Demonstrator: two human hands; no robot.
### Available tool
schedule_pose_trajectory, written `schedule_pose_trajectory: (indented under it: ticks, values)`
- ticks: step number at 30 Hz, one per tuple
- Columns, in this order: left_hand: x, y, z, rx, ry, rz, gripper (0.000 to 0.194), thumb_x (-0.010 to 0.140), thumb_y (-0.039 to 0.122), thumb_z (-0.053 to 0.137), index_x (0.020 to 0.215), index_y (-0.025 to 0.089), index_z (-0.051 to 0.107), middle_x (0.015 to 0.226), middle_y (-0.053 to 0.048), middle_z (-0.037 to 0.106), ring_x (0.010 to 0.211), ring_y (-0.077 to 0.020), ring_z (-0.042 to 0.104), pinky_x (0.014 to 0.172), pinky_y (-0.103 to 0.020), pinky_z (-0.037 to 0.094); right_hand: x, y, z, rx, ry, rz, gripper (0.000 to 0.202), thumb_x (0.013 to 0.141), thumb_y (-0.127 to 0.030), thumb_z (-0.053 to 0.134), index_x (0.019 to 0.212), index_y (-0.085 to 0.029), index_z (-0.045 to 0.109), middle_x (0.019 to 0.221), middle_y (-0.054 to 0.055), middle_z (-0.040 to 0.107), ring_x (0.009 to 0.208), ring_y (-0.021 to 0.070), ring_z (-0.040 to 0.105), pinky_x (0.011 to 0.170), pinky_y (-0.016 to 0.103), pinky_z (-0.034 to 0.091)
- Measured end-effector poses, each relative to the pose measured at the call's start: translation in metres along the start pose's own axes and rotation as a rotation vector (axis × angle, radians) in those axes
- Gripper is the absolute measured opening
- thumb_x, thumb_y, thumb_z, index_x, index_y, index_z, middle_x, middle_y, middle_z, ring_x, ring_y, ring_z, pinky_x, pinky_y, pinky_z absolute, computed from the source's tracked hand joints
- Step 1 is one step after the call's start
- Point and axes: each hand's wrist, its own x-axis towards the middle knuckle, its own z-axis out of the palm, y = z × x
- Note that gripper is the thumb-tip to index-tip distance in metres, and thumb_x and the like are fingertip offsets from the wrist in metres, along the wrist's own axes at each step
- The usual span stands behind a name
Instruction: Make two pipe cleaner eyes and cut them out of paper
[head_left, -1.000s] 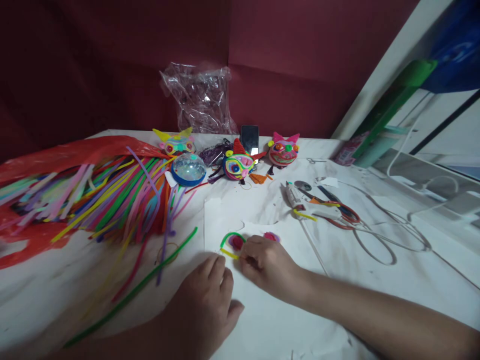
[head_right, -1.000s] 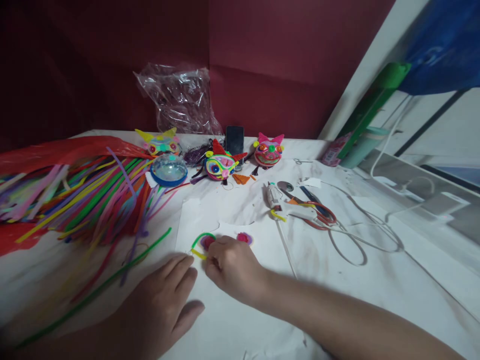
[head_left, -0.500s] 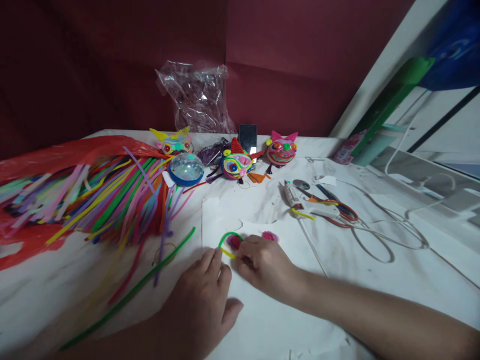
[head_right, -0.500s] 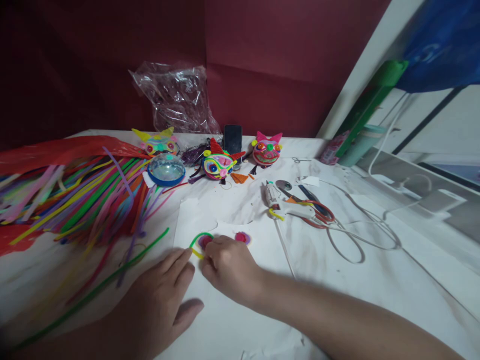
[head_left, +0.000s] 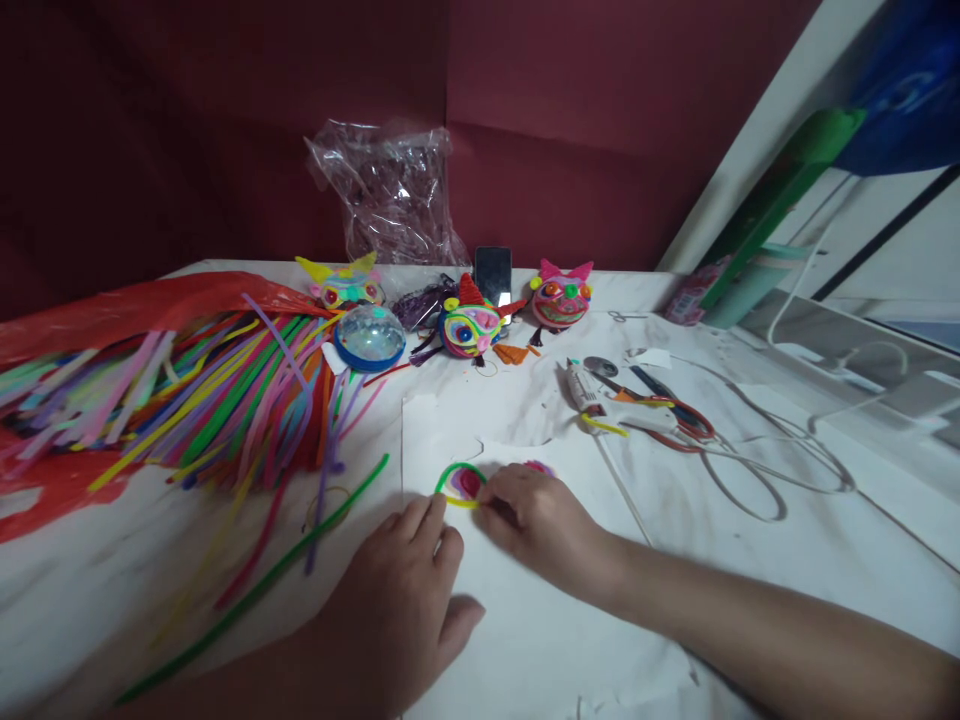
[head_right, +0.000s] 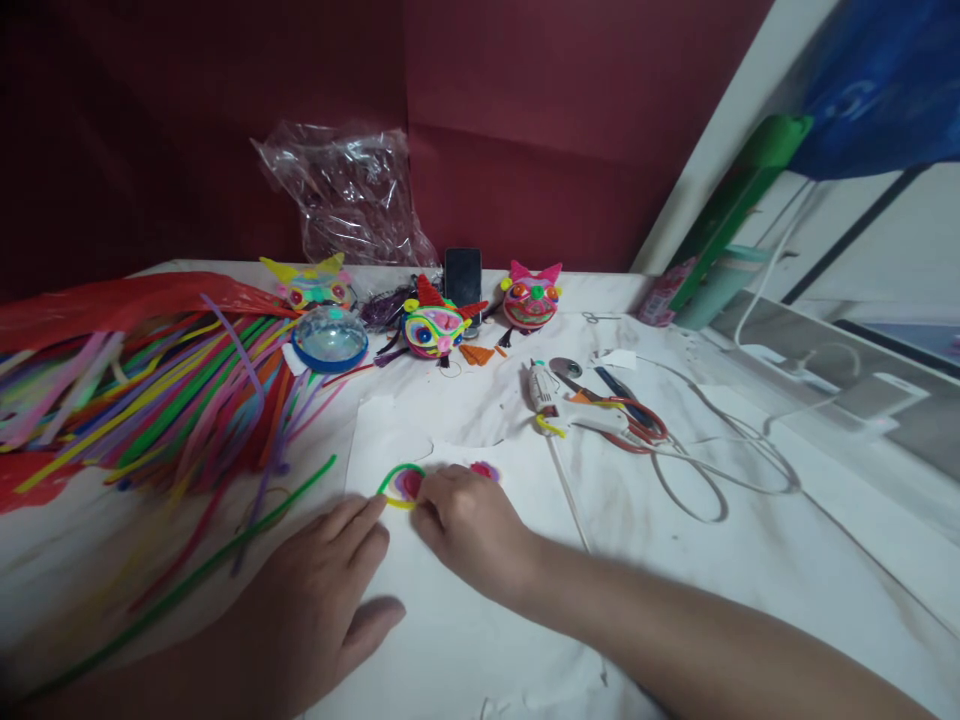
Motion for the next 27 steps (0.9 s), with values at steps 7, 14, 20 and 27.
schedule_pose_trajectory:
  ticks: [7,14,20,27]
  values:
    - [0.001,-0.002,-0.002,-0.032,-0.014,0.009,0.020,0.070,0.024,0.067,0.086,0.013,0.063,0.098,-0.015,0.066,0.093,-0.0315,0.059,0.080,-0.048,0.053,0.000,0.002,-0.001,-0.066,-0.026,0.022,0.011,0.082,-0.011,0.055,0.077,-0.015,0.064,0.073,0.005,0.065,0.072,0.0169,0.061,0.068,0.027,0.045]
    - [0.001,-0.006,0.001,0.005,-0.018,0.052,0.052,0.073,0.034,0.067,0.117,0.007,0.059,0.108,-0.017,0.066,0.096,-0.0313,0.059,0.086,-0.047,0.051,0.003,0.001,-0.001,-0.144,-0.056,0.003,0.014,0.083,-0.010,0.054,0.074,-0.016,0.063,0.070,0.004,0.062,0.070,0.0162,0.059,0.065,0.026,0.043]
    - [0.012,-0.005,-0.006,-0.049,-0.128,-0.002,0.040,0.079,0.038,0.064,0.109,0.012,0.063,0.099,-0.012,0.065,0.090,-0.0290,0.056,0.082,-0.046,0.048,0.002,0.004,0.000,-0.199,-0.061,-0.025,0.013,0.084,-0.011,0.055,0.076,-0.016,0.063,0.071,0.004,0.061,0.070,0.0165,0.057,0.064,0.026,0.040]
    - [0.016,-0.003,-0.009,-0.074,-0.200,-0.031,0.039,0.083,0.040,0.058,0.111,0.013,0.062,0.097,-0.011,0.060,0.091,-0.0299,0.051,0.081,-0.047,0.044,0.000,0.006,-0.012,-0.271,-0.070,0.047,0.014,0.082,-0.012,0.057,0.070,-0.015,0.062,0.066,0.003,0.061,0.063,0.0146,0.055,0.059,0.025,0.039]
